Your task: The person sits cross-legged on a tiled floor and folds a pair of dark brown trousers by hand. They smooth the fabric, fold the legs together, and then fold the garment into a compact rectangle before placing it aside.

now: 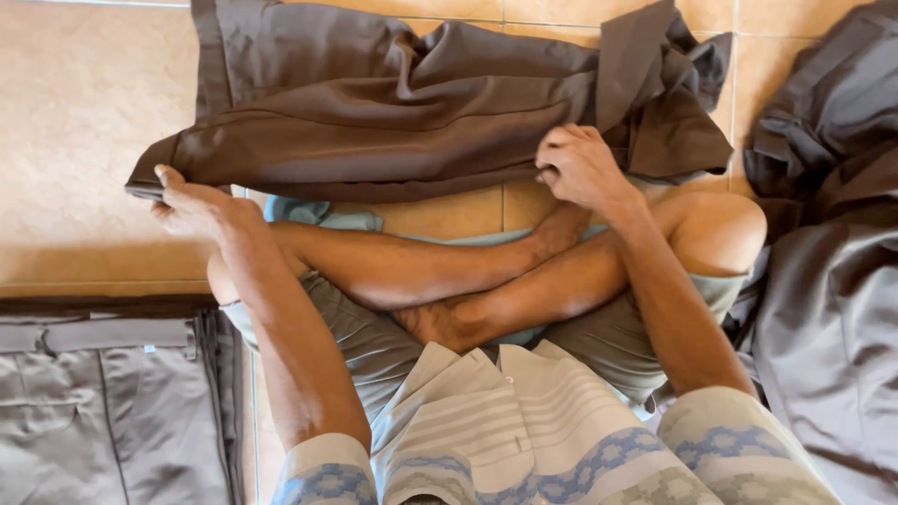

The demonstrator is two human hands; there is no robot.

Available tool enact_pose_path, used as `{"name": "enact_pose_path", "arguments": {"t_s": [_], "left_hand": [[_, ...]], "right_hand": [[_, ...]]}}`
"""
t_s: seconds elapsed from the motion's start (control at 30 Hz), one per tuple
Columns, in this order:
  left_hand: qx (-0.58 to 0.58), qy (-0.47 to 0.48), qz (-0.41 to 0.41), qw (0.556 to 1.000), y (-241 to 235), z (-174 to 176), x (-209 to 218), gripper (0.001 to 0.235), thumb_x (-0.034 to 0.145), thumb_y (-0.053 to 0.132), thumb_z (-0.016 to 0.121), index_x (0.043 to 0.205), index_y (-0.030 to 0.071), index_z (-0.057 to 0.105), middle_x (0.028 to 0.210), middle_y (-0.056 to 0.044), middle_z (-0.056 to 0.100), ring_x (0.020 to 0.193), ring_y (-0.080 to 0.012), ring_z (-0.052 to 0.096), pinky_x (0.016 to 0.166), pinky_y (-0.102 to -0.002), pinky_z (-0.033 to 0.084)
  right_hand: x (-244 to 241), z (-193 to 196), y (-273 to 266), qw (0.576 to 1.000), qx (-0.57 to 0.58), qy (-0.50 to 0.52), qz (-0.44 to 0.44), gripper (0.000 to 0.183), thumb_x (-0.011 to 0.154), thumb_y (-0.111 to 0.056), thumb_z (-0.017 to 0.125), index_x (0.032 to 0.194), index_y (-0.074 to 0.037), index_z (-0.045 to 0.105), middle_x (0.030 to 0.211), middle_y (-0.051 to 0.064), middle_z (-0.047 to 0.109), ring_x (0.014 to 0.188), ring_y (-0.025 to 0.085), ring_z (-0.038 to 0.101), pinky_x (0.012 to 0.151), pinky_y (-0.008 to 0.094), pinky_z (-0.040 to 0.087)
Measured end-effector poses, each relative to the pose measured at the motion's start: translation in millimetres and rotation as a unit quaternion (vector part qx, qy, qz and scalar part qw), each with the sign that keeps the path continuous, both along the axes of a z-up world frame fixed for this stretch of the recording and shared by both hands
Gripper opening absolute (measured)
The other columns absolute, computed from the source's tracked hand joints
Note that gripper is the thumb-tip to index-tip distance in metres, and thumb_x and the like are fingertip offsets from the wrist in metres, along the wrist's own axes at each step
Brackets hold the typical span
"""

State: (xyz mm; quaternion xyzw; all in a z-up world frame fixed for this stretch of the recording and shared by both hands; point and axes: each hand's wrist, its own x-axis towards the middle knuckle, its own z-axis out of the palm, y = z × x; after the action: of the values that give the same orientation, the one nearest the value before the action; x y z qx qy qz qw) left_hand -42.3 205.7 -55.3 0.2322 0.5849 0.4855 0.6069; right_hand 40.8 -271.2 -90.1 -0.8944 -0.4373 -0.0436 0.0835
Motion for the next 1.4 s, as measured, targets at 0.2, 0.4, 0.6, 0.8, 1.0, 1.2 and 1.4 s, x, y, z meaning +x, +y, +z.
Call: {"name": "enact_pose_path", "arguments": {"t_s": [0.2,0.4,0.6,0.8,1.0,1.2,1.4], "left_hand": [[0.044,-0.025,-0.048,0.998,5,-28,-6,0.053,0.079,0.021,0.077,0.125,0.001,0.059,0.106,-0.022,0.062,0.091,-0.0336,0.062,0.066,-0.044,0.058],[0.053,-0.014,-0.055,0.997,-12,-8,-7,0.055,0.081,0.02,0.078,0.128,-0.002,0.058,0.117,-0.024,0.064,0.104,-0.0353,0.066,0.084,-0.047,0.062],[0.056,-0.012,-0.057,0.997,-1,-25,-10,0.043,0.082,0.021,0.075,0.118,0.002,0.06,0.104,-0.019,0.063,0.092,-0.0315,0.062,0.069,-0.045,0.061],[0.061,0.006,-0.044,0.997,-8,-14,-8,0.047,0.08,0.023,0.078,0.118,0.0,0.062,0.108,-0.023,0.065,0.099,-0.0347,0.065,0.078,-0.047,0.063],[0.05,-0.006,-0.055,0.997,-8,-10,-10,0.041,0.081,0.019,0.076,0.114,0.0,0.062,0.1,-0.018,0.062,0.086,-0.0295,0.06,0.065,-0.041,0.057],[0.05,0.001,-0.056,0.997,-5,-9,-3,0.041,0.083,0.022,0.076,0.117,0.003,0.062,0.098,-0.017,0.061,0.084,-0.0293,0.057,0.061,-0.041,0.053],[0.032,0.027,-0.018,0.999,5,-11,0,0.029,0.075,0.019,0.073,0.098,0.006,0.06,0.087,-0.012,0.072,0.076,-0.0264,0.065,0.071,-0.041,0.049]], "right_hand": [[-21,-24,1,0.942,-0.159,0.254,-0.149,0.019,0.099,-0.023,0.058,0.101,-0.008,0.069,0.094,0.021,0.073,0.089,0.046,0.072,0.085,0.06,0.055],[-30,-5,32,0.98,-0.124,-0.007,-0.156,0.035,0.098,-0.025,0.067,0.127,-0.014,0.051,0.113,0.007,0.052,0.078,0.032,0.072,0.059,0.053,0.06],[-5,-11,1,0.972,0.197,-0.022,-0.125,0.018,0.09,-0.01,0.081,0.095,-0.019,0.066,0.106,-0.003,0.067,0.101,0.019,0.072,0.084,0.03,0.058],[-16,-2,5,0.969,0.141,0.179,-0.092,0.036,0.081,-0.014,0.085,0.112,-0.006,0.067,0.094,0.016,0.075,0.092,0.038,0.073,0.078,0.048,0.058],[-8,-20,7,0.956,0.032,0.18,-0.228,0.006,0.098,-0.026,0.073,0.096,-0.03,0.077,0.103,-0.007,0.071,0.09,0.024,0.071,0.08,0.036,0.057],[-2,23,16,0.889,0.352,0.222,-0.189,0.024,0.099,0.012,0.059,0.103,-0.006,0.074,0.096,0.012,0.064,0.057,0.026,0.07,0.055,0.031,0.057],[-26,38,20,0.939,0.254,-0.162,-0.166,0.023,0.115,-0.006,0.041,0.123,0.002,0.061,0.108,0.015,0.072,0.076,0.029,0.071,0.065,0.038,0.058]]}}
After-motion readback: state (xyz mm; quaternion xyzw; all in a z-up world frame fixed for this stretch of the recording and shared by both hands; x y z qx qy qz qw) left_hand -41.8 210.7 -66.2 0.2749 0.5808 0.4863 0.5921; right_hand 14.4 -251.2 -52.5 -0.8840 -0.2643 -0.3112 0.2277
